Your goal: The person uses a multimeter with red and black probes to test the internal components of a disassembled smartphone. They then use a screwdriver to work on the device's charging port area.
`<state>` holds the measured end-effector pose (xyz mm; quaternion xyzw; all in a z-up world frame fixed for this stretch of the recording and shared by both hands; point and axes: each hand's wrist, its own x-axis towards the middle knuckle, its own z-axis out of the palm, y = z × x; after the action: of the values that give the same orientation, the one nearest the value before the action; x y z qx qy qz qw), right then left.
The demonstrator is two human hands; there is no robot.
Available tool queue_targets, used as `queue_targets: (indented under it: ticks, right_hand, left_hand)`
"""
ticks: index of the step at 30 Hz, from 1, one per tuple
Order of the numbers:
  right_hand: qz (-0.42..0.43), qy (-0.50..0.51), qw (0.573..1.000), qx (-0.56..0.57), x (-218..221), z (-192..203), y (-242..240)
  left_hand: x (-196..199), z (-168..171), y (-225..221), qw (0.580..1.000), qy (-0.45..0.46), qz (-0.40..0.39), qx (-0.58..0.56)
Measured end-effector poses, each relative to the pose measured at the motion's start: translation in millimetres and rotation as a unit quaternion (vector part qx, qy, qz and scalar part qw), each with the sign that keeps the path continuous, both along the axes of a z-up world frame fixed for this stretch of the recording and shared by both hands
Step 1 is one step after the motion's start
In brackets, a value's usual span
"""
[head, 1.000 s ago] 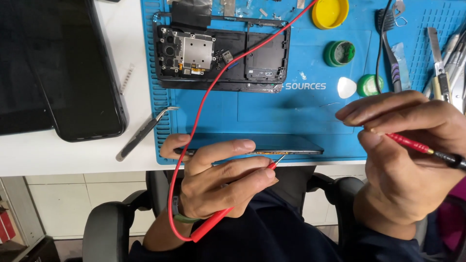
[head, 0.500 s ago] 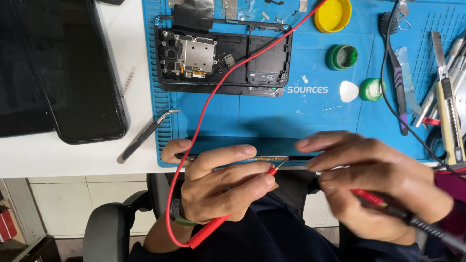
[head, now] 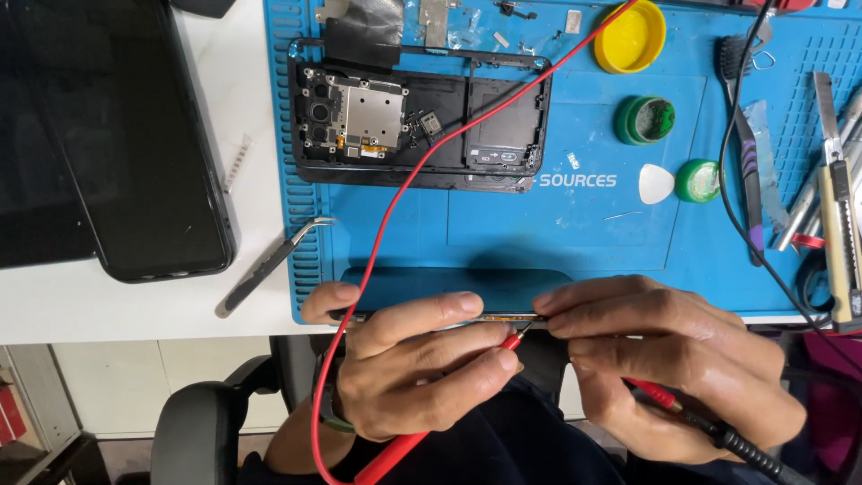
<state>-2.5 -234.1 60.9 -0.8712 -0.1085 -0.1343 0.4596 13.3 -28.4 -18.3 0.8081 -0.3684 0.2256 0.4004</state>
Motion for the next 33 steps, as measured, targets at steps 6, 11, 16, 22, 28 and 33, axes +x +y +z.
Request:
queue_targets:
  ticks: [6,11,16,22,28,33]
  right_hand:
    - [-0.001,0.003,1.000,0.001,0,-1,-1]
    - [0.012,0.011,1.000,0.000,-1,-3,-6]
    - [0.011,0.006,1.000,0.000,0,-1,-4]
    - [-0.004,0.007,1.000,-0.006,0,3,-2]
    - [0.089,0.047,0.995,-0.002,-1,4,-20]
    - [0.070,0.040,0.996,0.030,-1,6,-14]
  left_hand:
    - [1,2,3,1.000,-0.003,-0.004,0.018]
    - [1,1,3,1.000,-0.004,-0.007,0.013]
    - [1,2,3,1.000,-0.001,-0.008,0.013]
    - [1,3,4,1.000,-0.004,-0.006,0.019]
    - [-4,1,-1,1.000,0.006,0.007,0.012]
    - [-5,3,-5,1.000,0.016,0.027,0.000]
